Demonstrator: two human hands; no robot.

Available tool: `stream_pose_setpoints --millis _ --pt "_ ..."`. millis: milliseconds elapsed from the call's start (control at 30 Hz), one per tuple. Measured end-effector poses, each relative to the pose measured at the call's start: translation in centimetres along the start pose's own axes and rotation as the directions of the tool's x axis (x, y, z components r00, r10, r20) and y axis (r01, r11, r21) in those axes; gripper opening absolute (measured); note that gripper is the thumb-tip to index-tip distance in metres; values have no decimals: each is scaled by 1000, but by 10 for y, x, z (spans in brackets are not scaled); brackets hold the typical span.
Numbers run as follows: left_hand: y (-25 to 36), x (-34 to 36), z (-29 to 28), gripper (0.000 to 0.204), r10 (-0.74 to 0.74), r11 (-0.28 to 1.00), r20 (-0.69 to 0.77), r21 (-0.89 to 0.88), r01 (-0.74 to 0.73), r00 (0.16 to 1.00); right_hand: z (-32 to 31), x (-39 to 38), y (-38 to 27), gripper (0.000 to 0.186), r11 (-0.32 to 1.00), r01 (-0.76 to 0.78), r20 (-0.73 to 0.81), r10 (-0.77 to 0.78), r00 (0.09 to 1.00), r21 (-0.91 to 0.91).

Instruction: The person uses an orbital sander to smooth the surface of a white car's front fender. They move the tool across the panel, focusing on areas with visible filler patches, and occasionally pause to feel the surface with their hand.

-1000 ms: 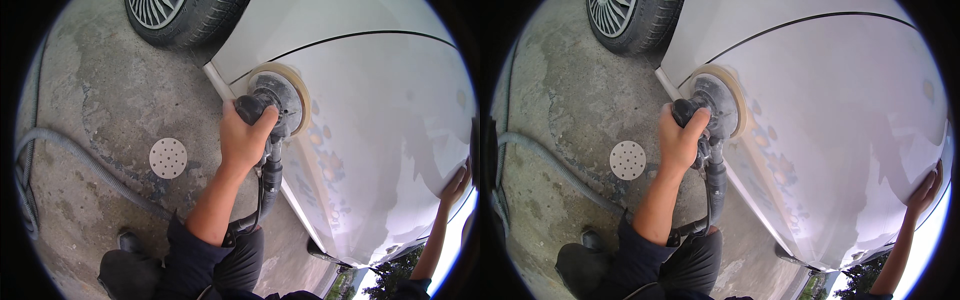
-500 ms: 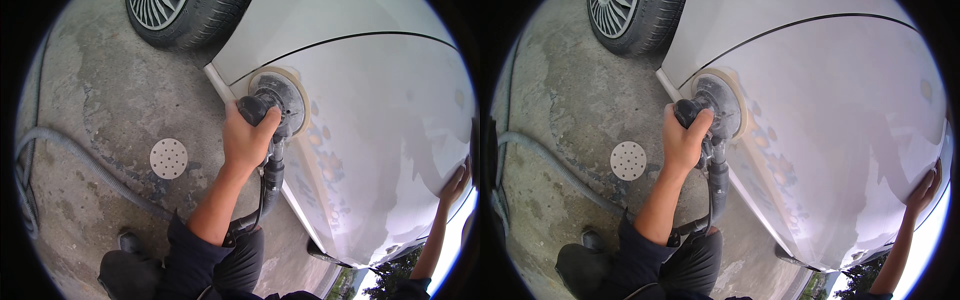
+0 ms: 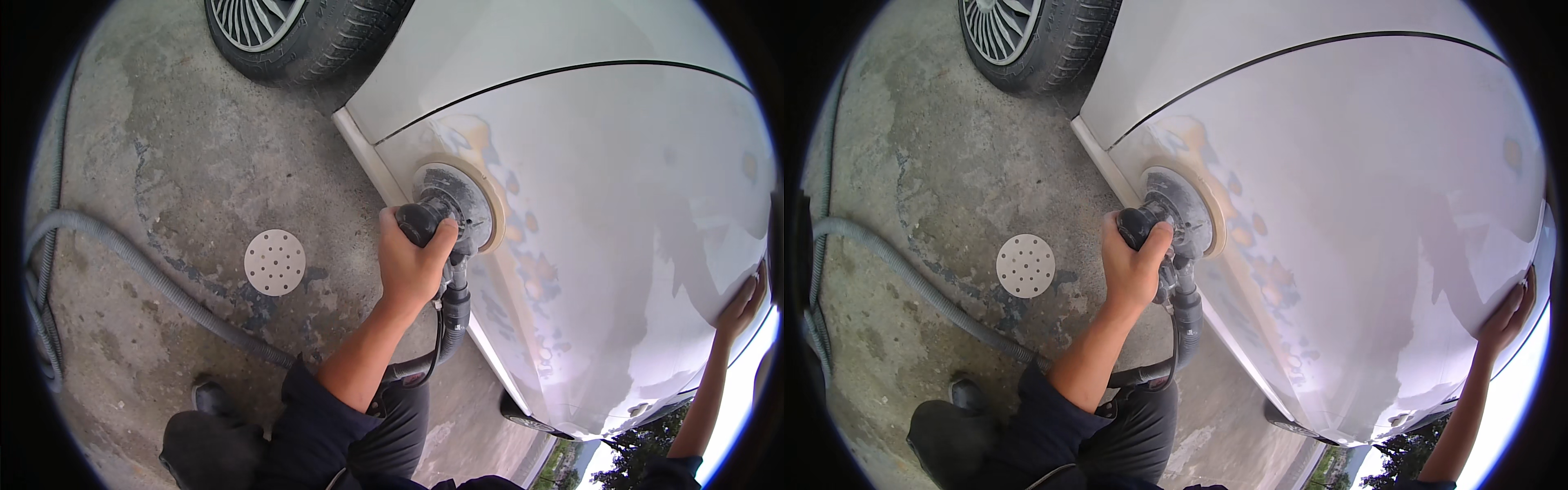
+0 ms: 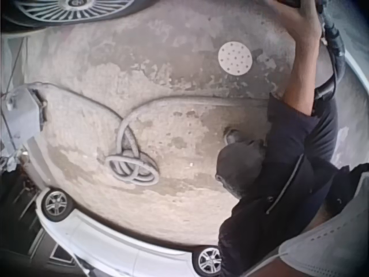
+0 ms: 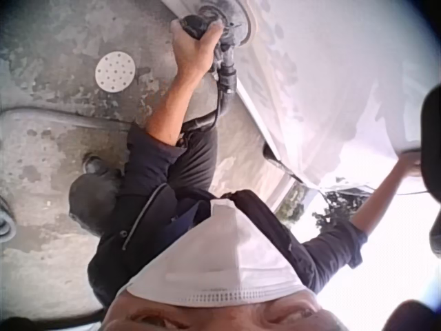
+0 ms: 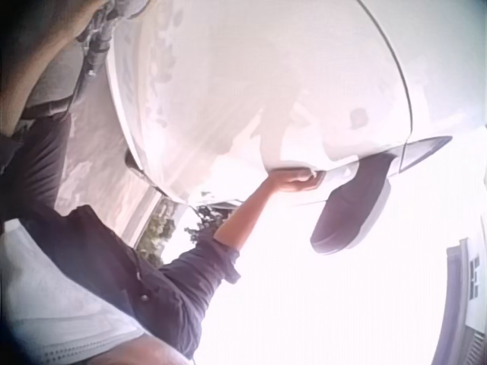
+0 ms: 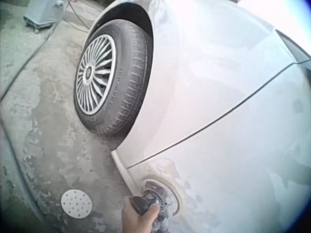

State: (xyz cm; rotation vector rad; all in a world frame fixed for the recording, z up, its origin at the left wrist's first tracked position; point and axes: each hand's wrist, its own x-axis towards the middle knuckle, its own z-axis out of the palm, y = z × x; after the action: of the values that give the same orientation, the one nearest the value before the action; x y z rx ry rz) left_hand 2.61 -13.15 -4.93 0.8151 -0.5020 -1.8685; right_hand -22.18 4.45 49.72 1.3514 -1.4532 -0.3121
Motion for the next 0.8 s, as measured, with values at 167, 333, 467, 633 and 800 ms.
stream_pose_setpoints --millis 167,333,467,633,800 --pt "29 28 -1 55 -12 998 -41 -59 9 999 1 -5 3 51 999 41 6 -41 999 -13" --pt "2 -16 8 56 -33 999 19 40 32 999 3 -4 4 52 999 -35 3 35 999 28" --pt "18 6 5 55 -30 999 4 -35 30 1000 3 -6 11 53 999 -41 -1 41 999 18" --pt "32 11 9 59 45 999 15 15 -45 999 6 -7 10 54 998 -66 25 65 998 23" --pt "30 18 5 57 -1 995 2 -97 1 1000 5 -3 9 52 1000 8 1 -8 1000 12"
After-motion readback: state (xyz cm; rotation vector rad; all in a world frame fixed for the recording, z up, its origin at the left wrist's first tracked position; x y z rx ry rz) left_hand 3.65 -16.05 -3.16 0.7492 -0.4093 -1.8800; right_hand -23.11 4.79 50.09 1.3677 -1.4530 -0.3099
